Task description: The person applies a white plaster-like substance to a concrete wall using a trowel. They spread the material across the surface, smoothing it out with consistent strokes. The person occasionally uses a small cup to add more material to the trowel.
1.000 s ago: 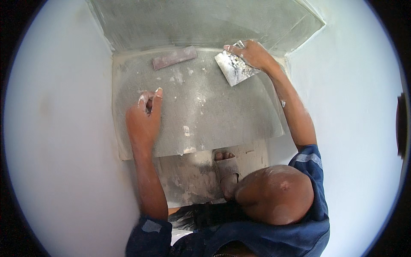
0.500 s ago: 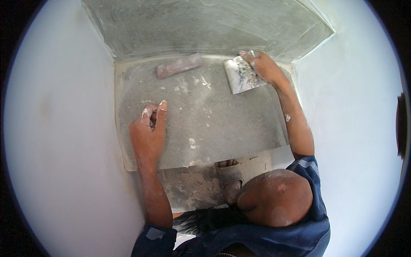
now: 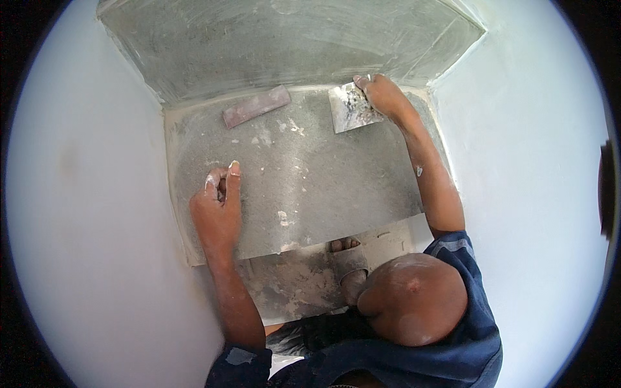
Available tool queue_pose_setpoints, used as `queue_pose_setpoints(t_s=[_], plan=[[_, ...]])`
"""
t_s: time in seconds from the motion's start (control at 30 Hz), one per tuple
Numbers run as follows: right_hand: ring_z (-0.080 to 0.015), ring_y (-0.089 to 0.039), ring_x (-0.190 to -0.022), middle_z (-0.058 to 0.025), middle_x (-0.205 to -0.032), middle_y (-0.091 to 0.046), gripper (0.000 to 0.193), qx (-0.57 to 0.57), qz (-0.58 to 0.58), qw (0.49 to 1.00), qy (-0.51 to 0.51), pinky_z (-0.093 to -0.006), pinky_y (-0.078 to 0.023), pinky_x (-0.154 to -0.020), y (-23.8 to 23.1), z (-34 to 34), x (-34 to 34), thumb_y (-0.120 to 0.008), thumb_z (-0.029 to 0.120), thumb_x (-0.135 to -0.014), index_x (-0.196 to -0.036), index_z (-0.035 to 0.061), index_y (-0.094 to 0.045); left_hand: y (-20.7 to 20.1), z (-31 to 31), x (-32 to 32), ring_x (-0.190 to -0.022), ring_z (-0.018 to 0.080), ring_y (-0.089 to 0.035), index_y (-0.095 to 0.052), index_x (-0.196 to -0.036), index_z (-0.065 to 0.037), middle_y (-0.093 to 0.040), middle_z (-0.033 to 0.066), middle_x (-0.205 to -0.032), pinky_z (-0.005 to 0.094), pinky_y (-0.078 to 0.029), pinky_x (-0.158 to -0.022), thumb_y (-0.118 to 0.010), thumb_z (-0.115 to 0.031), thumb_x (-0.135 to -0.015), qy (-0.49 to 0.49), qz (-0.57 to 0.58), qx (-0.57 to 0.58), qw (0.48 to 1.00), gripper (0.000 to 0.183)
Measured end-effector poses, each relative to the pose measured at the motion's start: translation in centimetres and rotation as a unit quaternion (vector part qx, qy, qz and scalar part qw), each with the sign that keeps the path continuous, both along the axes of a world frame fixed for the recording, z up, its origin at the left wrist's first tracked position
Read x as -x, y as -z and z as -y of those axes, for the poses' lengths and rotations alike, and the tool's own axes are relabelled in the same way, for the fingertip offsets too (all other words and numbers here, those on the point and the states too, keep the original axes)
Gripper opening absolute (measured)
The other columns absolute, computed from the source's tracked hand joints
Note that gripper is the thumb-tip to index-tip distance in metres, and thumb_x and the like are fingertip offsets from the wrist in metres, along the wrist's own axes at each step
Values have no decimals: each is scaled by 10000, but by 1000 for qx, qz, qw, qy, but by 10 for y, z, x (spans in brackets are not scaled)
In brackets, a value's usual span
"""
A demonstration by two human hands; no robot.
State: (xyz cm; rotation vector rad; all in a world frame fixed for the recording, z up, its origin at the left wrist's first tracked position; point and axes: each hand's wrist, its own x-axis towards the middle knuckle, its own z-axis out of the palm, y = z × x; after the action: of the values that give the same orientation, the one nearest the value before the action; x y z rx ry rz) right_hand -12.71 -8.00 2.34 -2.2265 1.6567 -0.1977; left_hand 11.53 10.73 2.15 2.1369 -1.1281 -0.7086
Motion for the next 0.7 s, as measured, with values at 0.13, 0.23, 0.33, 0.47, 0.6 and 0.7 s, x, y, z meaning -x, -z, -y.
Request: queue_pose_setpoints(t_s=[0.13, 0.23, 0.33, 0.47, 0.6, 0.7], plan=[[-383, -567, -857, -274, -895, -572, 411, 31, -32, 999, 11, -448, -445, -776, 5, -6, -10, -310, 248, -948, -987, -89, -542, 1, 4, 0, -836, 248, -571, -608, -999, -6, -618, 172, -882, 355, -426, -792, -511, -413, -860, 3, -23, -1, 1000, 441], [-377, -573, -856, -276, -963, -572, 427, 47, -9, 999, -10, -447, -445, -755, 1, -7, -14, -348, 266, -925, -906, -103, -561, -1, 13, 3, -939, 283, -561, -579, -1082, -19, -603, 190, -986, 369, -406, -850, -506, -426, -854, 24, -22, 13, 999, 473], [-378, -576, -873, -277, -1020, -561, 398, -113, 86, 981, 129, -445, -453, -772, 3, 21, 20, -363, 244, -911, -880, -87, -582, -22, 40, 26, -1145, 333, -458, -467, -1247, -58, -468, 200, -1248, 383, -358, -946, -515, -465, -834, 98, 15, 20, 995, 582], [-385, -585, -881, -273, -968, -580, 411, 83, -55, 993, 61, -432, -453, -807, -1, 4, 2, -348, 222, -911, -876, -104, -595, -7, 68, 32, -1277, 334, -263, -360, -1328, -92, -285, 148, -1394, 453, -248, -1026, -524, -482, -819, 166, 175, 38, 970, 661], [-428, -542, -943, -300, -990, -556, 441, 31, 23, 993, 112, -455, -425, -841, -4, 10, -2, -373, 275, -900, -891, -108, -593, 3, 75, 40, -1323, 334, -154, -333, -1346, -104, -250, 106, -1415, 536, -147, -1051, -547, -387, -831, 194, 240, -26, 951, 626], [-434, -533, -947, -302, -976, -559, 466, 15, 41, 992, 118, -454, -423, -845, 3, 16, 0, -377, 306, -900, -884, -106, -595, 2, 71, 36, -1285, 333, -228, -391, -1313, -122, -328, 108, -1353, 545, -164, -1034, -581, -315, -822, 191, 248, -41, 949, 561]])
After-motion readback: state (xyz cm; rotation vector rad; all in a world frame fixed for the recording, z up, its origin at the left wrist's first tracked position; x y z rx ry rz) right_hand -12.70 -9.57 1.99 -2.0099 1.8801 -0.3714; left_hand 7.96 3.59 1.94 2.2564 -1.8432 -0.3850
